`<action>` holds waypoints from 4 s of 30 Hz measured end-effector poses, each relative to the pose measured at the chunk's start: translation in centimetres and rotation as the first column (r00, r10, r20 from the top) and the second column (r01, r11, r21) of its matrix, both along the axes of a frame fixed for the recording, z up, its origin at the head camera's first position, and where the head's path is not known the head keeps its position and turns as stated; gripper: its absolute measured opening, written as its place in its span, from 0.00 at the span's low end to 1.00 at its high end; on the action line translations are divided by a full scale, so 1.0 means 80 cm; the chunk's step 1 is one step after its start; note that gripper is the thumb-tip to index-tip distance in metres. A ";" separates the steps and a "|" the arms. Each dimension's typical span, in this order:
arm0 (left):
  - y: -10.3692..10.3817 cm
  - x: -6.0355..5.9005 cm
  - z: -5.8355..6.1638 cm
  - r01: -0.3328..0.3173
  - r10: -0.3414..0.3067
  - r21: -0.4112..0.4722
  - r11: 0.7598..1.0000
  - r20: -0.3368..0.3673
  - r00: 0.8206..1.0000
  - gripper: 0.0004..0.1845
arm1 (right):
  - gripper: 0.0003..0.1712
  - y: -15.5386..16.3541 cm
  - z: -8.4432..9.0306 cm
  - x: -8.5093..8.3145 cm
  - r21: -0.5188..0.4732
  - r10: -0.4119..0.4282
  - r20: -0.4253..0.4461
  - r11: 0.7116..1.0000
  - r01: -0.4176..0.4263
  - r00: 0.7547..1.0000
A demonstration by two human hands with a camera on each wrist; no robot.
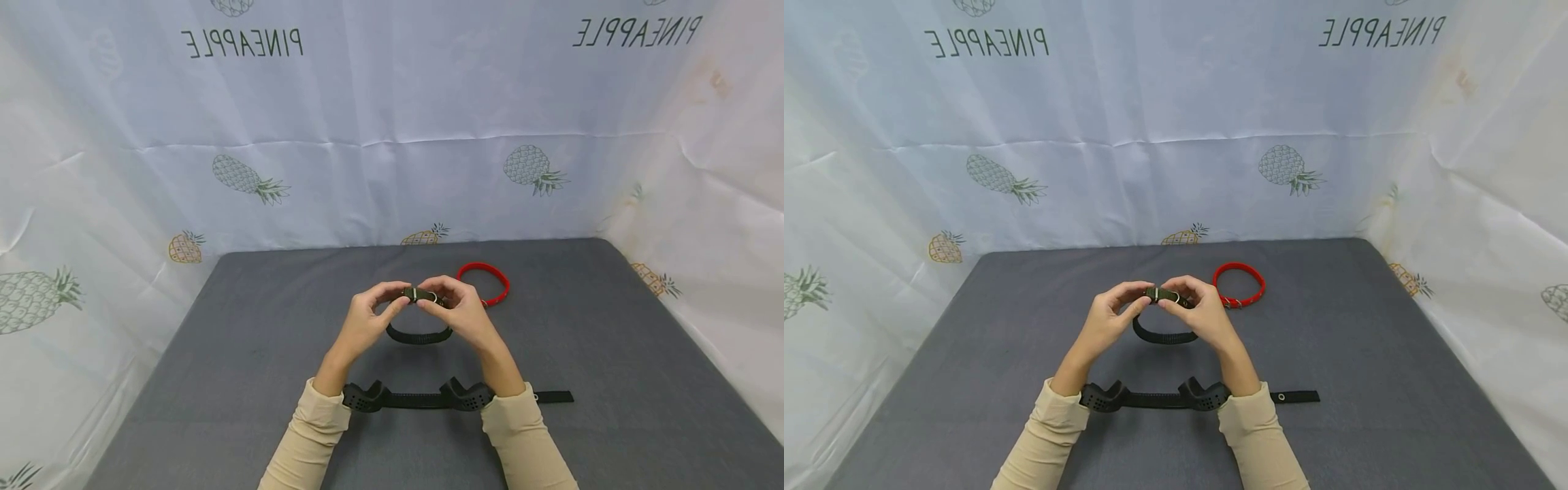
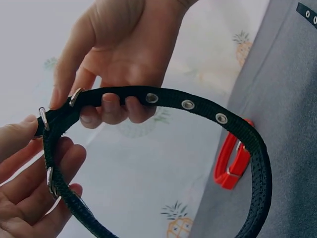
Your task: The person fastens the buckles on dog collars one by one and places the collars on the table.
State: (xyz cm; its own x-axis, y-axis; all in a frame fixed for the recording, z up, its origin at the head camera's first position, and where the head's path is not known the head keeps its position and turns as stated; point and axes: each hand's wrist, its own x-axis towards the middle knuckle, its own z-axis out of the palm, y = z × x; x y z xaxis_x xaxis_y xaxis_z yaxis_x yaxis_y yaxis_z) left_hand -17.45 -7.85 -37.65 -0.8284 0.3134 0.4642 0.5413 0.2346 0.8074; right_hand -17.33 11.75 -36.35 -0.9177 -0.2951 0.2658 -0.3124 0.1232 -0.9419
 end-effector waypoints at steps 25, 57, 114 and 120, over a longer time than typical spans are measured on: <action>-0.004 -0.002 -0.005 0.024 -0.023 0.004 1.000 -0.148 0.989 0.10 | 0.17 -0.004 -0.006 -0.001 0.050 0.067 -0.060 0.997 -0.064 0.996; -0.023 -0.006 0.007 0.043 -0.012 0.153 0.987 -0.199 0.980 0.09 | 0.14 -0.007 -0.002 -0.004 0.049 0.047 -0.047 0.998 -0.045 0.998; 0.014 0.009 0.008 0.002 -0.100 0.231 0.973 0.413 0.905 0.10 | 0.13 -0.008 -0.004 -0.002 -0.015 0.113 -0.075 0.993 -0.114 0.991; 0.021 0.011 0.006 -0.032 -0.085 0.253 0.967 0.438 0.895 0.08 | 0.11 -0.010 -0.005 -0.002 -0.012 0.083 -0.064 0.996 -0.084 0.994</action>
State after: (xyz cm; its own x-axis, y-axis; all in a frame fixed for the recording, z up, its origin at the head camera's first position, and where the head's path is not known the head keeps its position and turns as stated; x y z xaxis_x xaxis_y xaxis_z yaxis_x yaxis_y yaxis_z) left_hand -16.61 -6.18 -37.18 -0.9580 0.2617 0.1172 0.1178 -0.0135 0.9929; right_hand -17.49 10.98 -36.74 -0.8711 -0.3659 0.3277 -0.3803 0.0803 -0.9214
